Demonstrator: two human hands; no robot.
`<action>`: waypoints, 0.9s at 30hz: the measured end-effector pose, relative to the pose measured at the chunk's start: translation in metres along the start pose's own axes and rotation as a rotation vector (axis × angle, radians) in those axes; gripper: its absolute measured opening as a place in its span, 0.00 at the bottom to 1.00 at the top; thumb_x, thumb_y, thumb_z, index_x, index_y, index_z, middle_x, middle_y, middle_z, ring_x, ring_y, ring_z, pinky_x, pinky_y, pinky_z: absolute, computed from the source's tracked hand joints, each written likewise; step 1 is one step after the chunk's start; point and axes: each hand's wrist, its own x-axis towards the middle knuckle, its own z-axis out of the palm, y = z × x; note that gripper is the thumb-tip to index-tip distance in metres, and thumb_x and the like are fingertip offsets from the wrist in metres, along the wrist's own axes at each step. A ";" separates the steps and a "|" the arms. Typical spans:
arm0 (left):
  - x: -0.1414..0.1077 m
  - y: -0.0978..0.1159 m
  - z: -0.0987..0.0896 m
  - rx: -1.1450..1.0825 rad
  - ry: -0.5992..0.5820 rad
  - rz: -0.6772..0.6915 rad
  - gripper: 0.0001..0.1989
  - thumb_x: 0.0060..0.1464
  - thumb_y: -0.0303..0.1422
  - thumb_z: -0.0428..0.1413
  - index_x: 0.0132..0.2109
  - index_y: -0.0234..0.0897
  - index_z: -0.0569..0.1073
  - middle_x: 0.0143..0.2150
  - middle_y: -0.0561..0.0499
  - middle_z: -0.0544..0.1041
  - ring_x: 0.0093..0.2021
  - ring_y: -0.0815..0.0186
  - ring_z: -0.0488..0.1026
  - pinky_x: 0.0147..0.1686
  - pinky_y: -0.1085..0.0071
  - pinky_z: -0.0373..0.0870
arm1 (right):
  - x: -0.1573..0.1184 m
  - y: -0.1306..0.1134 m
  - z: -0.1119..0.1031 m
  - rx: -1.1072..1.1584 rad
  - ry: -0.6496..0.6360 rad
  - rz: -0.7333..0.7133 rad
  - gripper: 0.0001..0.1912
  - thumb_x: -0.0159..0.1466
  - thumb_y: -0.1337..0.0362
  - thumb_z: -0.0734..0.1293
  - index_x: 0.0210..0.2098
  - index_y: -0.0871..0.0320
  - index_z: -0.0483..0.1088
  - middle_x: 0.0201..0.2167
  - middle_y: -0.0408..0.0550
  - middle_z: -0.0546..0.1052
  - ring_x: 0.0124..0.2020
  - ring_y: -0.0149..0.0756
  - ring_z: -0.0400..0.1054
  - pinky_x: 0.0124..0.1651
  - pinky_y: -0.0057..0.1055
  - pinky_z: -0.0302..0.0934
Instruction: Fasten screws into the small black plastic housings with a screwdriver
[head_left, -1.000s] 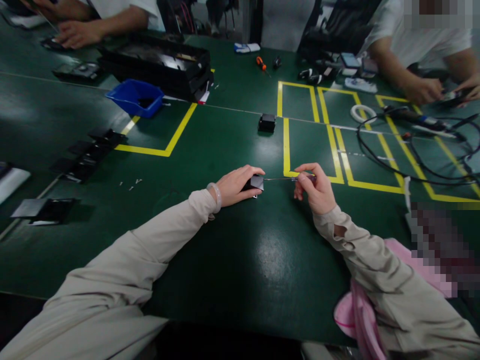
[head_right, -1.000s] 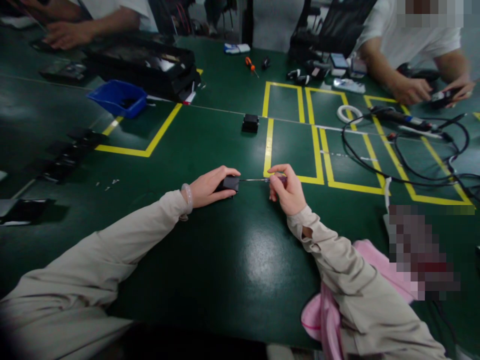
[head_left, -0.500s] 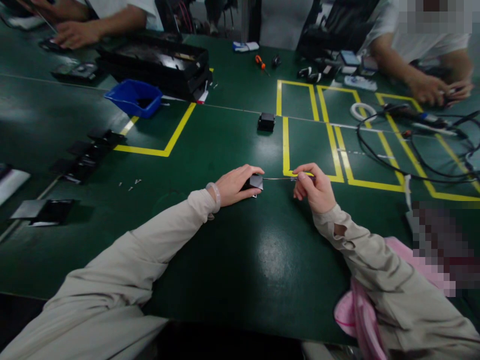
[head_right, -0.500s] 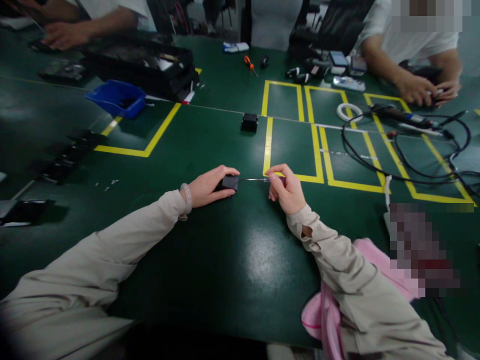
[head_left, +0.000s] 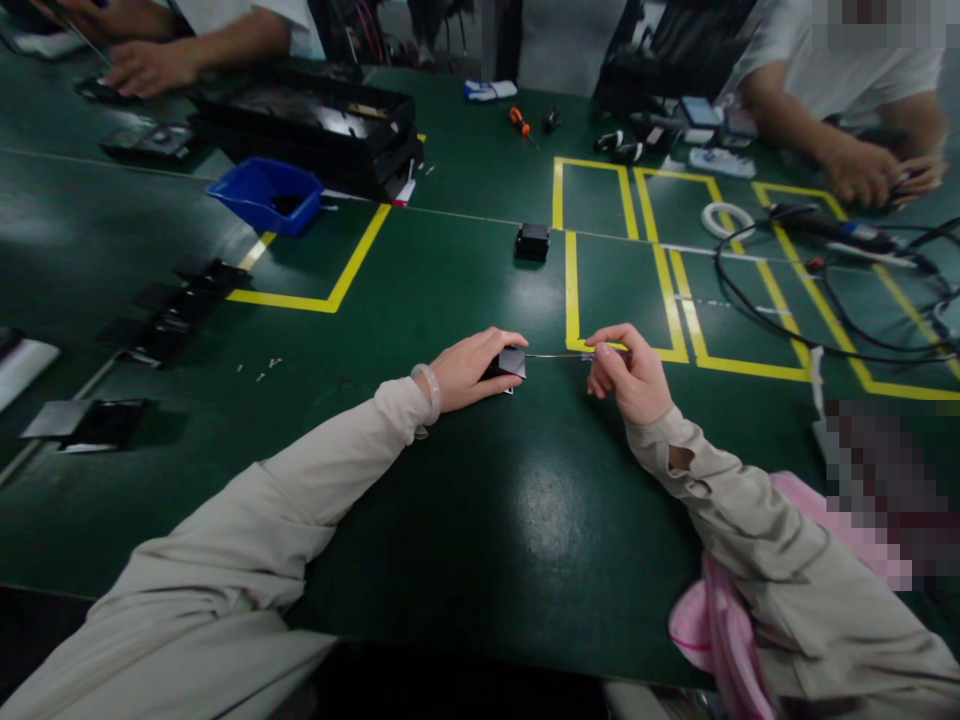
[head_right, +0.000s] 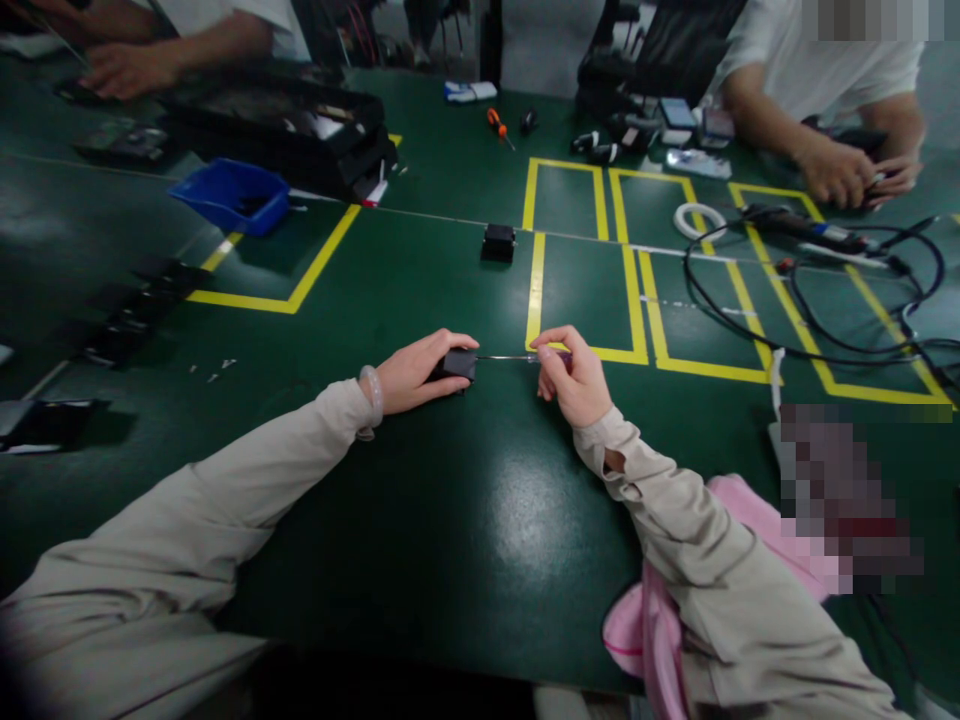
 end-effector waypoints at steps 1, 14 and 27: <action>0.000 0.000 0.000 0.001 0.000 0.001 0.22 0.63 0.40 0.54 0.59 0.36 0.63 0.53 0.43 0.72 0.50 0.57 0.73 0.52 0.59 0.69 | 0.000 0.000 0.000 -0.007 0.000 -0.007 0.09 0.67 0.55 0.66 0.40 0.54 0.66 0.13 0.30 0.60 0.13 0.25 0.58 0.19 0.28 0.61; -0.001 0.000 0.001 0.011 0.007 -0.001 0.22 0.62 0.41 0.54 0.58 0.36 0.63 0.54 0.43 0.72 0.51 0.57 0.73 0.53 0.59 0.69 | 0.000 0.001 -0.001 0.009 -0.006 0.007 0.10 0.67 0.54 0.66 0.40 0.54 0.66 0.12 0.29 0.59 0.12 0.25 0.57 0.19 0.28 0.61; 0.000 0.000 0.000 0.013 -0.009 -0.019 0.22 0.62 0.42 0.54 0.59 0.37 0.63 0.54 0.43 0.72 0.51 0.56 0.73 0.53 0.59 0.69 | 0.000 -0.003 0.001 0.012 -0.003 0.017 0.12 0.66 0.52 0.66 0.39 0.53 0.66 0.13 0.29 0.59 0.13 0.25 0.58 0.19 0.27 0.60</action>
